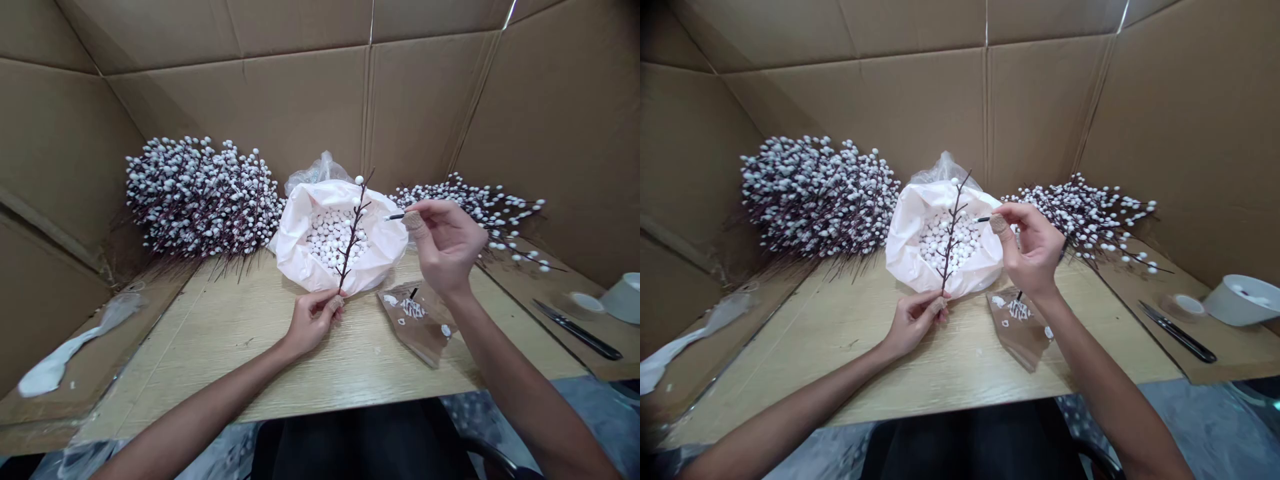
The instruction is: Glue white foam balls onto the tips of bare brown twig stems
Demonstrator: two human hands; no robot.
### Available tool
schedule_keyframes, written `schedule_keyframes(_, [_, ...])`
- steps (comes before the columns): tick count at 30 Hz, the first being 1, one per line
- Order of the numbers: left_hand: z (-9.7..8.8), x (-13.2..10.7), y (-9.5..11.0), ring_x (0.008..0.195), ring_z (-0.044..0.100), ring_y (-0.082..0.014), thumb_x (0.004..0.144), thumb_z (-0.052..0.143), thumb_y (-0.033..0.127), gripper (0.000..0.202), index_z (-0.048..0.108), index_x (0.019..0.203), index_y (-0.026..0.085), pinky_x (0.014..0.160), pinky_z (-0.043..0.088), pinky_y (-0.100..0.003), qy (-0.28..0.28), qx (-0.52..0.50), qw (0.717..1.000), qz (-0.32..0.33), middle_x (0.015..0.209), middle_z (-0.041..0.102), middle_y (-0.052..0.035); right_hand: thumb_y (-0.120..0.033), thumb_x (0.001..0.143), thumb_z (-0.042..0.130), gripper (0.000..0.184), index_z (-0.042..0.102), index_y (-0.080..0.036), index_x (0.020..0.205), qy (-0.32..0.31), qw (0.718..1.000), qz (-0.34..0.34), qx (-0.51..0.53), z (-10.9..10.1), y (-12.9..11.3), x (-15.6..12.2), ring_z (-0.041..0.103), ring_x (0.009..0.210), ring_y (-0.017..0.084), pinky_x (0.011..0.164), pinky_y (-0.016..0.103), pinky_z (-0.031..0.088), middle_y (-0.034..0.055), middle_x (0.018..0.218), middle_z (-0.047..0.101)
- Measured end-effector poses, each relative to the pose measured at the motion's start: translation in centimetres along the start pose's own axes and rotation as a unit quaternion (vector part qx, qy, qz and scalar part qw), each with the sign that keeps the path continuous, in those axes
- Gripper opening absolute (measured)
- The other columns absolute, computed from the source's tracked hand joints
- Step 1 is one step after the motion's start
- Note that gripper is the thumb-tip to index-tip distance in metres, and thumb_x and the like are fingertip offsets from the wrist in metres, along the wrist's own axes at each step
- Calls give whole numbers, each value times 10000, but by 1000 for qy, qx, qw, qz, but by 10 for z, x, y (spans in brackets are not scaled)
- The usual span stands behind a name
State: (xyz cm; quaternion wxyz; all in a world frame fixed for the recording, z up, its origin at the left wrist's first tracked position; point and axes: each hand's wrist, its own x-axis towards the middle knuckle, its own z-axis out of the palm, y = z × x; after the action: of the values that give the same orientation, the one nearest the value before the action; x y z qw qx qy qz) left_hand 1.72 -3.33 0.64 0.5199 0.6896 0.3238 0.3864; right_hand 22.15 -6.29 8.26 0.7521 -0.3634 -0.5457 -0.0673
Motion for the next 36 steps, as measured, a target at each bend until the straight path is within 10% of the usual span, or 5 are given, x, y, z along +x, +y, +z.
schedule_keyframes(9, [0,1,-10,483,557,-98,795,640,296,290,745,910,51,479,467,-198,19,46,998,37,638,676,-76,-212,806,666,43,664,-211,849,97,993,-58,-31,-6,-7,6,612,698,154,626,315,515,14,757,637])
schedule_keyframes(36, [0,0,-9,543,673,-167,771,650,253,248,774,884,70,462,496,-206,41,131,986,92,793,763,-143,-53,804,568,112,588,-156,845,-30,950,-169,-259,-16,0,9,535,649,136,608,269,447,34,728,606])
